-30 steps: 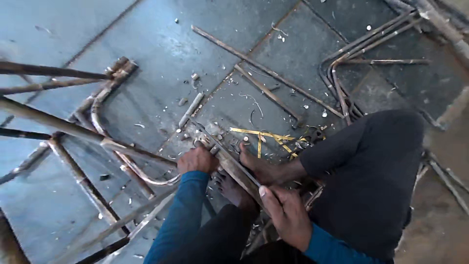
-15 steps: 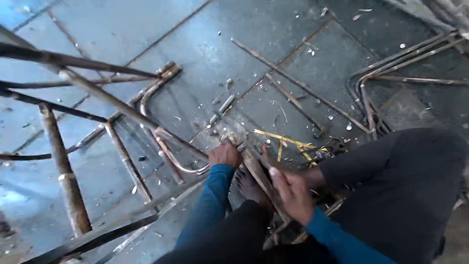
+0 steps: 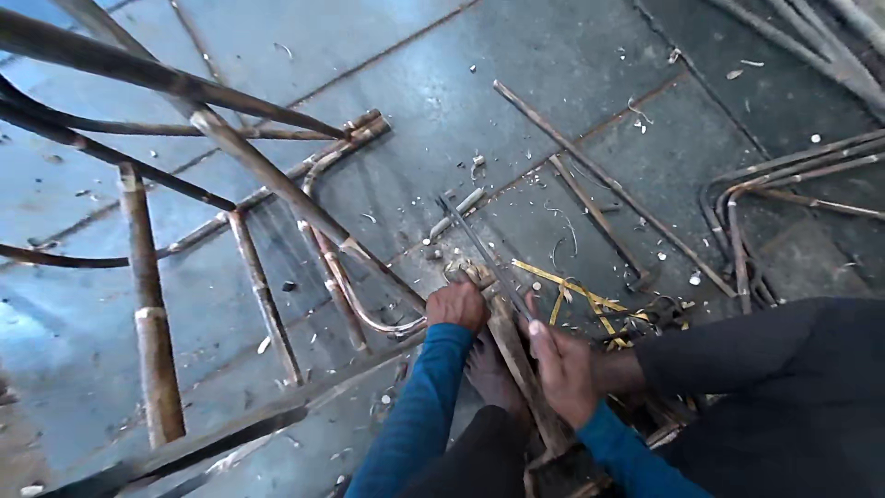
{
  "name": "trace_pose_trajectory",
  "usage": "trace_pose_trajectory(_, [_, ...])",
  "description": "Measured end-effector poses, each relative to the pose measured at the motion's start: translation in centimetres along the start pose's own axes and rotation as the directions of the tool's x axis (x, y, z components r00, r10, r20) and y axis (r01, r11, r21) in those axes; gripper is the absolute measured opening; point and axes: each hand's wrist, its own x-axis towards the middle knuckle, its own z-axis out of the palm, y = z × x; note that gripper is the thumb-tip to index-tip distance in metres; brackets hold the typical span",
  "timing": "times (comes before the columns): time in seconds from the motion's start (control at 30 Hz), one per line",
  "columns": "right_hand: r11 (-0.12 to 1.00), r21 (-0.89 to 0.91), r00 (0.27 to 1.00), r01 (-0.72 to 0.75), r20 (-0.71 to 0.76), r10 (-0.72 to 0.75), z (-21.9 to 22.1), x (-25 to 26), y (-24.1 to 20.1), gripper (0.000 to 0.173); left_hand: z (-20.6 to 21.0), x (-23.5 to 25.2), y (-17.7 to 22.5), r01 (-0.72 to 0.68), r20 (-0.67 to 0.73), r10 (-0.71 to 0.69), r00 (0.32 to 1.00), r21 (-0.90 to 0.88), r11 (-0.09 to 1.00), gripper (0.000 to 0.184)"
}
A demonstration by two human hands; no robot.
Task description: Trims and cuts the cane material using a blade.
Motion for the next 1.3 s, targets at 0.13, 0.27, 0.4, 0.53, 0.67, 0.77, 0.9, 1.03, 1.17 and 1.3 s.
trace_pose_trajectory(0.13, [0.999,0.02,0.998,-0.035,0.062,0.034,-3.0,-3.0,-0.8,0.044,-5.6,0.5,0.3,-0.005,0.226,0.005,0.974,0.002,1.0,0.061])
trace_pose_trajectory(0.27, [1.0,0.009,0.999,0.023,0.033,-0.023,-1.0,-1.6,-0.2,0.042,-2.3,0.7,-0.3,-0.023,0.063,0.022,0.998,0.015,1.0,0.058])
trace_pose_trajectory(0.4, [1.0,0.01,0.999,-0.022,0.038,0.022,0.0,0.2,-0.3,0.046,-8.5,-0.4,1.2,-0.002,0.323,-0.006,0.946,0.023,1.0,0.061])
trace_pose_trajectory(0.53, [0.996,0.007,0.995,-0.086,0.045,0.086,-4.1,-4.6,-0.9,0.045,-10.1,-0.6,2.4,-0.019,0.402,-0.023,0.915,0.1,0.995,0.062])
trace_pose_trajectory(0.67, [0.996,0.038,0.994,-0.075,0.087,0.071,1.5,2.0,0.1,0.05,-7.5,0.5,1.1,-0.019,0.316,-0.029,0.948,0.149,0.989,0.055])
trace_pose_trajectory(0.77, [0.996,0.059,0.994,-0.071,0.086,0.066,-1.1,-0.8,-0.2,0.049,-7.4,0.3,1.0,-0.029,0.328,-0.036,0.944,0.191,0.981,0.061])
trace_pose_trajectory(0.9, [0.997,0.024,0.994,-0.069,0.087,0.066,-4.2,-3.2,-0.3,0.047,-7.1,0.7,1.5,-0.036,0.327,-0.027,0.945,0.186,0.982,0.059])
trace_pose_trajectory(1.03, [0.989,0.039,0.966,-0.146,0.222,0.134,2.0,4.5,-0.7,0.05,-7.8,0.3,1.2,-0.001,0.327,-0.052,0.943,0.161,0.987,0.042])
trace_pose_trajectory(1.17, [0.993,0.035,0.987,-0.111,0.117,0.106,-2.8,-1.8,-0.6,0.048,-8.0,0.4,1.5,-0.057,0.341,-0.014,0.94,0.196,0.979,0.05])
trace_pose_trajectory(1.3, [0.998,0.027,0.993,-0.064,0.104,0.061,0.8,2.0,0.5,0.048,-8.7,0.1,1.8,-0.026,0.378,-0.035,0.925,0.153,0.988,0.043])
